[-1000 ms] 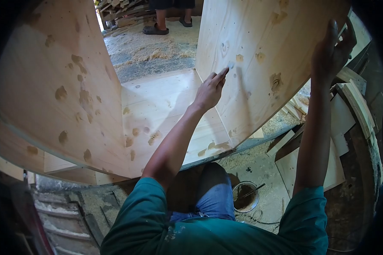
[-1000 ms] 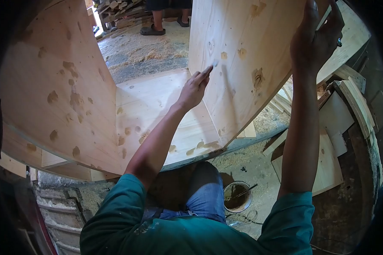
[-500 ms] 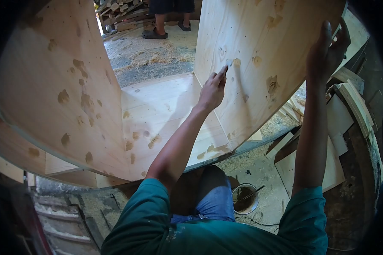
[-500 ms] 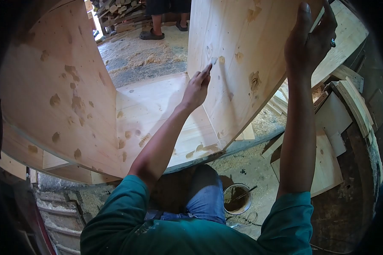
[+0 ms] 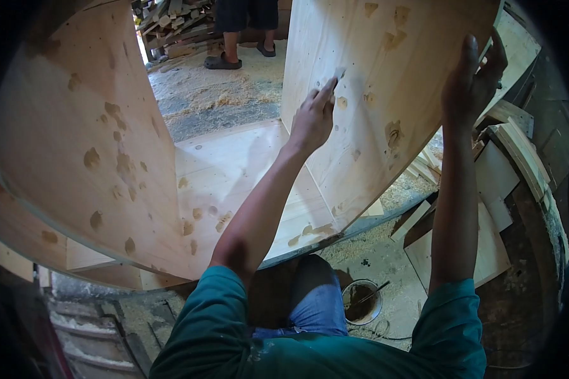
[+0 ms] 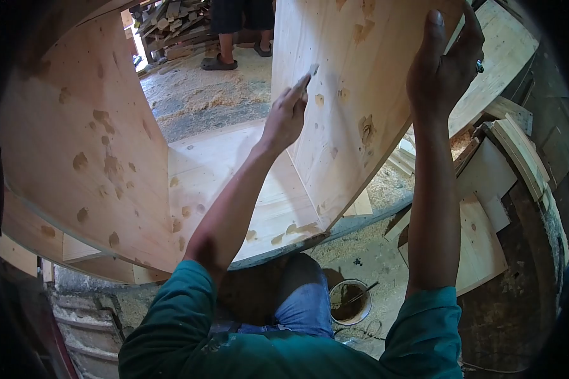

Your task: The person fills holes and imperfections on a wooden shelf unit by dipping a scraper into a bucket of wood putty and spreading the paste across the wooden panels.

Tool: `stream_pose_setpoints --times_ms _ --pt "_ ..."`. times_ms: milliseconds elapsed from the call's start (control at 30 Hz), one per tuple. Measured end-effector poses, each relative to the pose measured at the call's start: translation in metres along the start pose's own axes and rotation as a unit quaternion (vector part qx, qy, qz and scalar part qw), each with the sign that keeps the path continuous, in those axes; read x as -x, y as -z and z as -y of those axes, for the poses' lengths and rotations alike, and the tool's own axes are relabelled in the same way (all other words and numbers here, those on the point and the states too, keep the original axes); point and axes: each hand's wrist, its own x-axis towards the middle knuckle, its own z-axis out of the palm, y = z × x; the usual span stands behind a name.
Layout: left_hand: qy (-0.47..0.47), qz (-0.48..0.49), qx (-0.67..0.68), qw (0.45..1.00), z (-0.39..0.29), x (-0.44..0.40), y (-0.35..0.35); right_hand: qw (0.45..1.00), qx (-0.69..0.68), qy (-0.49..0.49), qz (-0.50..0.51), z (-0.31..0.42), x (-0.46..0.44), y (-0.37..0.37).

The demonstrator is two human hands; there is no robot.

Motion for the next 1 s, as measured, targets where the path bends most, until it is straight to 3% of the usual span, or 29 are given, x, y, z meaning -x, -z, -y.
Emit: stream_pose_setpoints --times_ms 67,400,467,600,767,867,1000 --pt "0.009 0.002 -0.055 0.998 -0.011 -0.017 -0.002 1.0 -0.006 0.01 -0.004 0.002 0.001 0.0" --pt "0.019 0.055 -0.07 0.996 -0.003 -0.01 -0.001 0.999 -0.025 0.017 -0.011 0.006 0.001 0.0" --pt "0.002 0.015 -0.049 0.999 -0.006 -0.015 -0.004 0.999 -0.024 0.013 -0.02 0.007 0.0 -0.002" --pt "0.025 0.029 -0.035 0.999 -0.012 -0.013 -0.016 0.999 -0.024 0.037 -0.028 0.002 0.0 -0.003" --pt "-0.01 0.087 -0.026 0.996 -0.006 -0.002 0.013 0.999 -0.021 0.024 -0.031 0.008 -0.001 -0.002" --pt "0.024 0.05 -0.052 0.997 -0.018 -0.023 0.015 0.999 -0.027 0.024 -0.03 0.006 0.0 -0.003" --pt "-0.003 0.052 -0.043 0.998 -0.012 -0.026 -0.004 0.999 -0.026 0.013 -0.023 0.006 0.001 -0.002"
